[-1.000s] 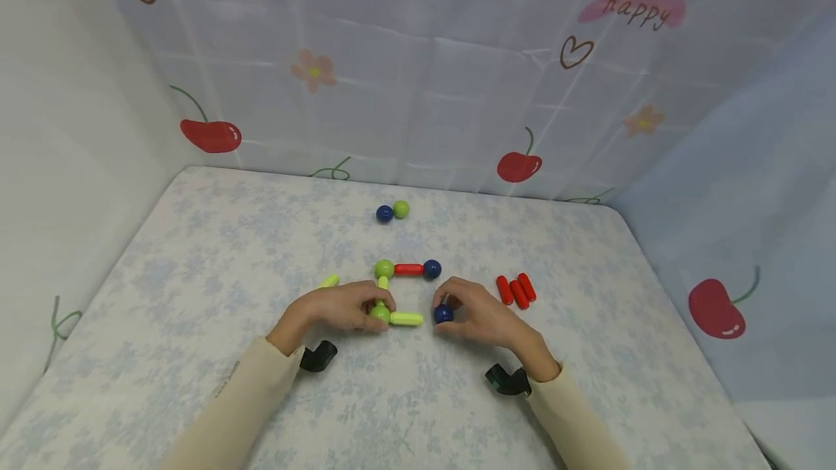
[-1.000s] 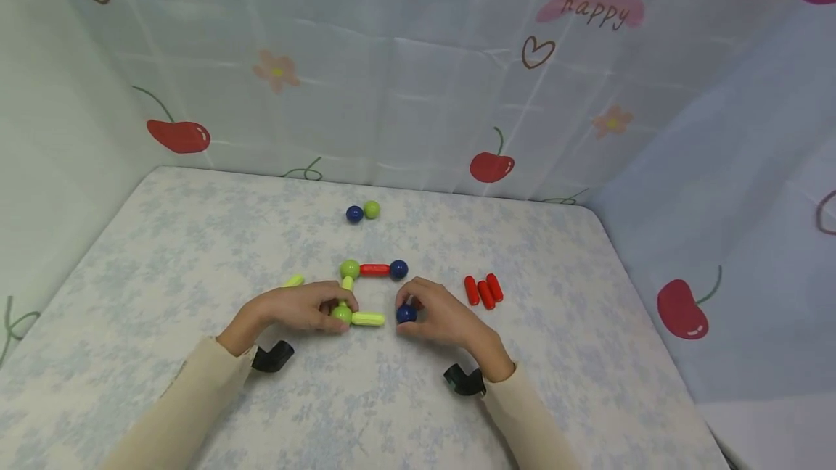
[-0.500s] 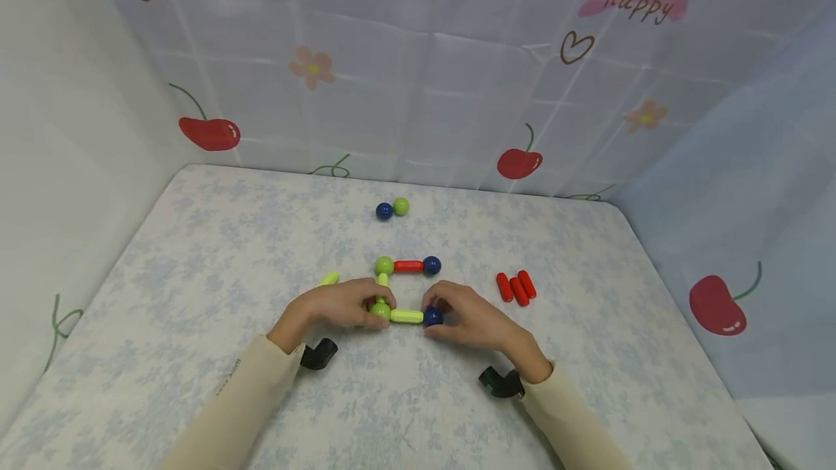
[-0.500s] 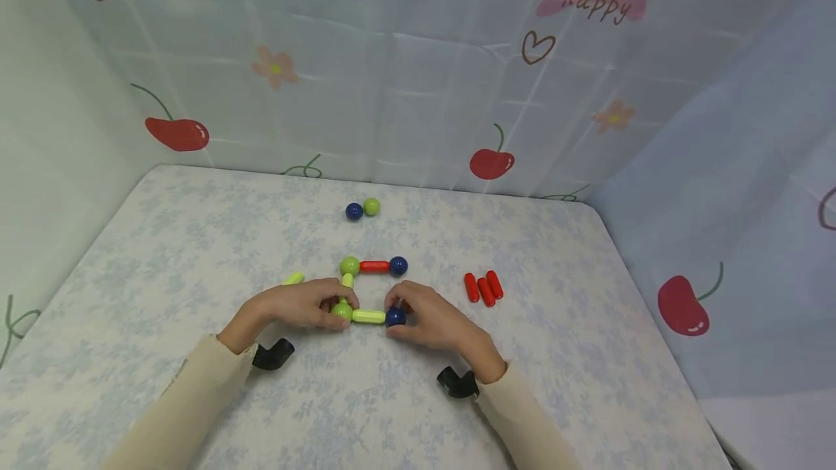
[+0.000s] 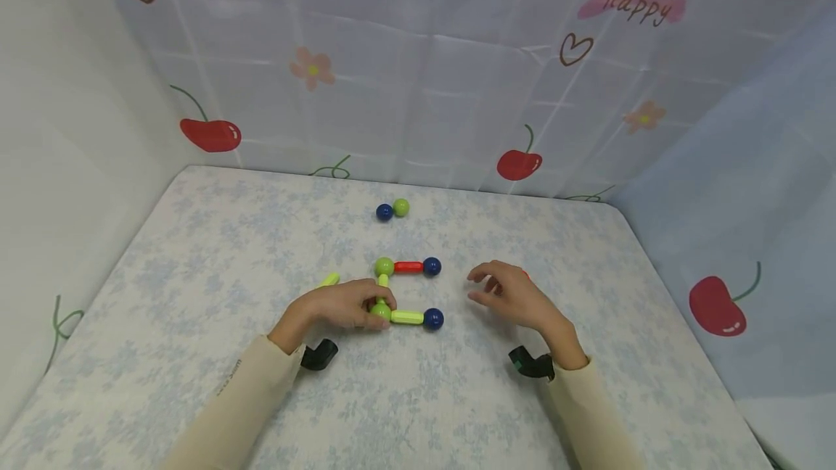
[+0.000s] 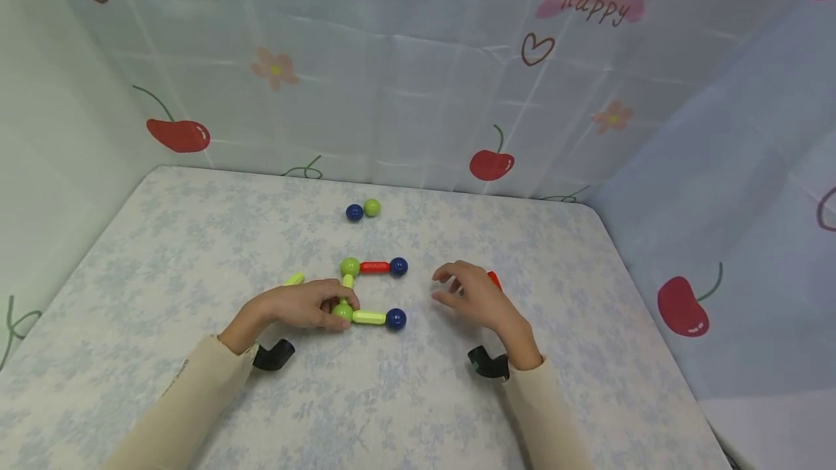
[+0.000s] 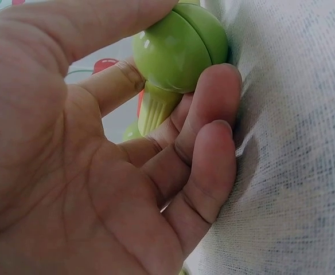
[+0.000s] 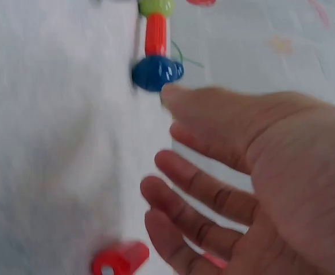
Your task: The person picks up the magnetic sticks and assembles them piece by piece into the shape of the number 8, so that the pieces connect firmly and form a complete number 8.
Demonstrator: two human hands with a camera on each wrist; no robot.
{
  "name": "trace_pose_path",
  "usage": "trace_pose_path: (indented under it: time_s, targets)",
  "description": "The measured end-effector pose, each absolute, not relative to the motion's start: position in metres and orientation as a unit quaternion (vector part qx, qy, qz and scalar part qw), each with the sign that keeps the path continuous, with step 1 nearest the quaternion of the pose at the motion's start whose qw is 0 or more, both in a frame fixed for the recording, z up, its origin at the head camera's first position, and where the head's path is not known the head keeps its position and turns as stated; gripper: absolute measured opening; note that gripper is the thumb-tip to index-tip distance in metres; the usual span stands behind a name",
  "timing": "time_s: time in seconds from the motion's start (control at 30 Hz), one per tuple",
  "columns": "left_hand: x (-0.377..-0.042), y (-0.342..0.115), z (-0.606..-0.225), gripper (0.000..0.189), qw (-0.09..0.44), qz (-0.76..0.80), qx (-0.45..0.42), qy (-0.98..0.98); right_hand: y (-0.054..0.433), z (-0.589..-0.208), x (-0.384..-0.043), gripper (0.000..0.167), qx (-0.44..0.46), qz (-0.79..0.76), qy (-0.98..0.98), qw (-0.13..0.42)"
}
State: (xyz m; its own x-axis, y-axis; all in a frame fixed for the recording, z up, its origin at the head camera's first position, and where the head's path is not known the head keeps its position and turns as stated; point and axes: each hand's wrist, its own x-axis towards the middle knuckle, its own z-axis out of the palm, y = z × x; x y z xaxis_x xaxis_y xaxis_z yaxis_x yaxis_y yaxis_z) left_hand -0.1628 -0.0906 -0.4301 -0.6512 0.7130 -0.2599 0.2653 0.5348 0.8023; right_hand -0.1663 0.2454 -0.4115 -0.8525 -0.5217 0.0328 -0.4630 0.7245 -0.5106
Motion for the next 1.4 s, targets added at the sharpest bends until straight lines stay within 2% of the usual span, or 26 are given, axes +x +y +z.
trace_pose_path:
  time_s: [0.17, 0.5, 1.07, 1.4]
  targets:
    - [-0.163, -0.09, -0.429, 0.019, 0.296, 0.381, 0.295, 0.825, 0.27, -0.411, -0.172, 0.023, -0.212, -0.227, 0.95, 0.04]
    - [-0.163, -0.092, -0.43, 0.019, 0.295, 0.381, 0.301, 0.823, 0.284, -0.412, -0.175, 0.028, -0.171, -0.227, 0.956, 0.071]
    - [-0.162, -0.092, -0.429, 0.019, 0.291, 0.385, 0.3, 0.823, 0.266, -0.421, -0.175, 0.022, -0.153, -0.187, 0.968, 0.063]
    - [-0.163, -0.092, -0.43, 0.02, 0.292, 0.384, 0.3, 0.823, 0.243, -0.425, -0.172, 0.02, -0.17, -0.205, 0.963, 0.029]
